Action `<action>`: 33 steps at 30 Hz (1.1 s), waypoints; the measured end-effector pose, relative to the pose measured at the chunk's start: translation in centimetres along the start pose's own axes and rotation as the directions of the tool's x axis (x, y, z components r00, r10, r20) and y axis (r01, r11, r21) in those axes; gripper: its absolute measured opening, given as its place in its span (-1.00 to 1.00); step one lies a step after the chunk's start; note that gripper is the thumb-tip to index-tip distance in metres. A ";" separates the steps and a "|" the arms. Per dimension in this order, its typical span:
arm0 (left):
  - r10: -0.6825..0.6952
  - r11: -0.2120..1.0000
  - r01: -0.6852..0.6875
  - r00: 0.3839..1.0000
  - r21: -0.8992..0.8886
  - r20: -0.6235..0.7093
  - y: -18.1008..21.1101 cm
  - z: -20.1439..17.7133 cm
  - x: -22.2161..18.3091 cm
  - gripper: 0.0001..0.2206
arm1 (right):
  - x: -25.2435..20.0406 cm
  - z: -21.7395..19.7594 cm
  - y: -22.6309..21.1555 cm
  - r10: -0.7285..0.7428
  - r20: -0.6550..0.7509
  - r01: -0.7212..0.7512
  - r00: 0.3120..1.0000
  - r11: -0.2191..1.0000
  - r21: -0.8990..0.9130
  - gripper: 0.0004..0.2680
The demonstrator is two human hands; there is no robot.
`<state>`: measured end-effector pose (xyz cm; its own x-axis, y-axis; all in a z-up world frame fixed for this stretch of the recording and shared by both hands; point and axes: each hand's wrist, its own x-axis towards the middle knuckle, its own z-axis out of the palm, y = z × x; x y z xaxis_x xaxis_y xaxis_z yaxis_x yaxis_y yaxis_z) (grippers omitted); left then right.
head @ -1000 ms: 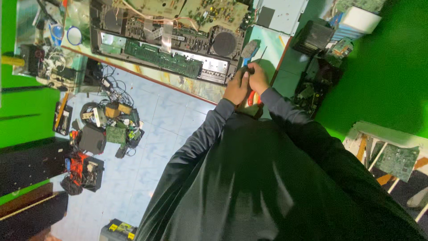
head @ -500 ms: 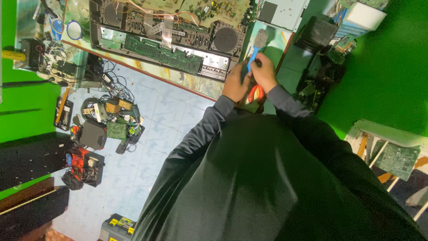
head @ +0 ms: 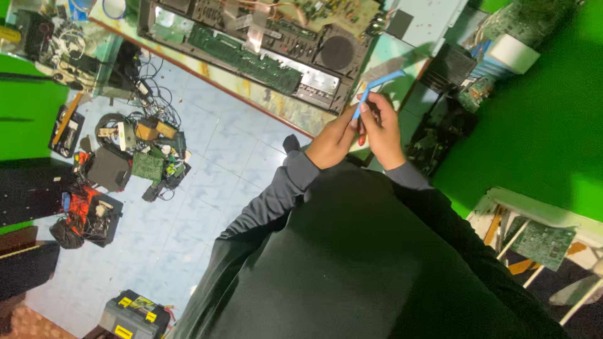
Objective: The person works on internal components of an electronic device, using a screwdriver to remove and install screws while handling various circuit boards and wires.
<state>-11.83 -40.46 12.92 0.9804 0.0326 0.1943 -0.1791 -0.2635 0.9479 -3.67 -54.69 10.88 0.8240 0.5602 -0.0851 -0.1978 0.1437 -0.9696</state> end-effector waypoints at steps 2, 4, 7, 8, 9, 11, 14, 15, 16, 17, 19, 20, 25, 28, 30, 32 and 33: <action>-0.126 0.991 0.127 0.991 0.037 -0.049 -0.6 -0.8 -0.7 -0.68 | -0.1 1.4 -0.2 0.047 -0.087 -0.056 0.995 0.992 -0.113 -0.80; -0.202 0.979 0.204 0.977 0.015 -0.069 -1.2 -1.8 -1.4 -0.71 | 0.0 3.6 0.0 -0.017 -0.117 -0.009 0.993 0.975 -0.222 -0.80; -0.240 0.969 0.237 0.970 -0.078 -0.041 -1.5 -4.9 -2.5 -0.70 | 0.8 7.1 0.6 -0.163 -0.068 0.139 0.984 0.952 -0.272 -0.80; -0.253 0.964 0.251 0.967 -0.090 -0.021 -1.6 -6.5 -3.0 -0.68 | 1.1 8.5 0.9 -0.144 -0.065 0.127 0.987 0.969 -0.213 -0.80; -0.266 0.959 0.265 0.964 -0.102 0.000 -1.6 -8.1 -3.5 -0.67 | 1.2 9.9 1.0 -0.124 -0.062 0.114 0.990 0.982 -0.154 -0.79; -0.337 0.931 0.339 0.941 -0.139 0.040 -1.7 -11.1 -5.0 -0.65 | 1.2 12.8 1.1 -0.076 -0.054 0.068 0.996 0.989 -0.129 -0.79; -0.298 0.943 0.310 0.949 -0.124 0.101 -3.4 -16.4 -6.6 -0.68 | 2.5 18.0 2.1 0.068 -0.081 -0.071 0.994 0.997 -0.041 -0.75; -0.268 0.951 0.284 0.955 -0.122 0.128 -4.1 -17.7 -7.5 -0.71 | 2.4 19.4 2.6 0.140 -0.097 -0.141 0.985 0.990 -0.005 -0.73; -0.254 0.962 0.266 0.956 -0.069 0.150 -4.8 -19.0 -8.0 -0.72 | 2.7 20.5 3.0 0.126 -0.099 -0.127 0.987 0.992 -0.007 -0.73; -0.239 0.969 0.246 0.956 -0.016 0.172 -5.5 -20.2 -8.5 -0.73 | 3.0 21.7 3.5 0.111 -0.101 -0.113 0.989 0.994 -0.009 -0.74; -0.236 0.970 0.244 0.944 -0.009 0.230 -6.0 -21.9 -9.9 -0.74 | 2.4 23.4 4.2 0.113 -0.091 -0.112 0.989 0.993 0.025 -0.79; -0.227 0.968 0.247 0.938 -0.046 0.261 -6.3 -22.7 -9.9 -0.73 | 2.7 23.9 4.2 0.108 -0.077 -0.104 0.991 0.993 0.058 -0.83; -0.178 0.966 0.229 0.927 -0.120 0.330 -7.8 -24.1 -9.1 -0.72 | 4.1 25.5 3.8 0.140 -0.187 -0.138 0.972 0.990 0.025 -0.83; -0.245 0.962 0.271 0.901 -0.021 0.359 -8.1 -24.0 -7.6 -0.72 | 5.5 25.2 3.5 -0.002 -0.220 -0.054 0.976 0.967 -0.251 -0.78; -0.353 0.934 0.299 0.853 0.195 0.384 -8.5 -24.5 -6.6 -0.73 | 6.8 25.3 3.5 -0.064 -0.251 -0.012 0.966 0.956 -0.292 -0.77; -0.185 0.983 0.167 0.928 0.082 0.323 -9.4 -25.1 -5.8 -0.74 | 8.6 25.1 3.2 -0.068 -0.269 -0.007 0.961 0.963 -0.269 -0.74; -0.100 0.995 0.095 0.954 0.031 0.283 -10.1 -25.5 -5.5 -0.74 | 9.5 25.1 3.0 -0.069 -0.277 -0.005 0.958 0.967 -0.256 -0.72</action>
<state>-17.46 -13.35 8.71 0.9762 -0.2159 0.0190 -0.0825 -0.2893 0.9537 -9.79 -28.45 12.90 0.9503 0.3013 -0.0782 -0.0590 -0.0725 -0.9956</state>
